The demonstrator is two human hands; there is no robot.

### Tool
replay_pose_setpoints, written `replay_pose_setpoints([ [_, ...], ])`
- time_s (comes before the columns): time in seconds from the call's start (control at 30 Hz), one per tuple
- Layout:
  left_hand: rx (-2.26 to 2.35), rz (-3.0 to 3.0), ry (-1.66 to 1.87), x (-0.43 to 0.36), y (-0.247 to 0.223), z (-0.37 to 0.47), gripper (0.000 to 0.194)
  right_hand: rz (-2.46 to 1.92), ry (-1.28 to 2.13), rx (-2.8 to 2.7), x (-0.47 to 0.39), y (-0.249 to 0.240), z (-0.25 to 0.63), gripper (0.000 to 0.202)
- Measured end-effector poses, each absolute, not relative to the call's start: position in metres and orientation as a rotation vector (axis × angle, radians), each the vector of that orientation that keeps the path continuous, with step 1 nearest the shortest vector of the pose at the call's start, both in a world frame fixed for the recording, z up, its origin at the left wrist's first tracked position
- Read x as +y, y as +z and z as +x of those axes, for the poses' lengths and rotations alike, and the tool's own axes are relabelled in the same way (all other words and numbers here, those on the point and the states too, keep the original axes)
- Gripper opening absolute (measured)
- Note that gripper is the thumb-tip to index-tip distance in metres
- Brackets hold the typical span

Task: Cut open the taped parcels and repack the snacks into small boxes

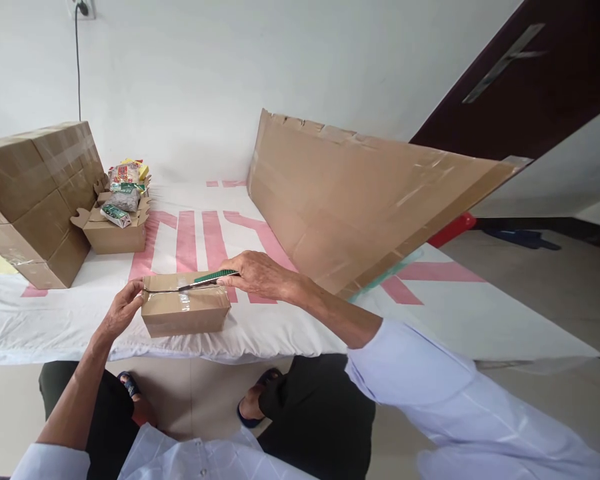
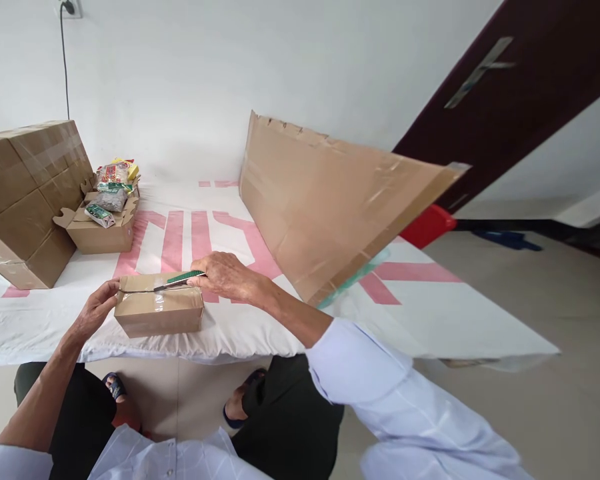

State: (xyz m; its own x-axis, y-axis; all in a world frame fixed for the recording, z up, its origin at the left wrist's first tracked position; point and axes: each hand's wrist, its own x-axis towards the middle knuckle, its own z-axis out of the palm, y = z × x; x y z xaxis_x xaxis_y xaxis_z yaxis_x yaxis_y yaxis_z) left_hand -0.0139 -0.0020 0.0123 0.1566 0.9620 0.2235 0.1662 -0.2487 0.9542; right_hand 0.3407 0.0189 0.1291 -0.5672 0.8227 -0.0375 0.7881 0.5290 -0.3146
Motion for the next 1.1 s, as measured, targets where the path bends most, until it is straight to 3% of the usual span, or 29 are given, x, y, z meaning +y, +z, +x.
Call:
replay_pose_setpoints([
  [0.37,1.124,1.606,1.174,-0.002,0.012,-0.014,0.036,-1.447,0.382,-2.611,0.012,0.123,0.362,0.029],
  [0.67,1.076,1.596,1.149,-0.003,0.016,-0.014,0.050,-1.501,0.398,-2.519,0.009,0.119,0.378,0.025],
  [0.97,1.014,1.603,1.050,0.004,0.024,-0.022,0.054,-1.621,0.404,-2.377,-0.005,0.119,0.439,0.033],
  [1.1,0.991,1.622,1.037,0.006,0.025,-0.025,0.053,-1.619,0.372,-2.109,-0.007,0.095,0.468,0.041],
])
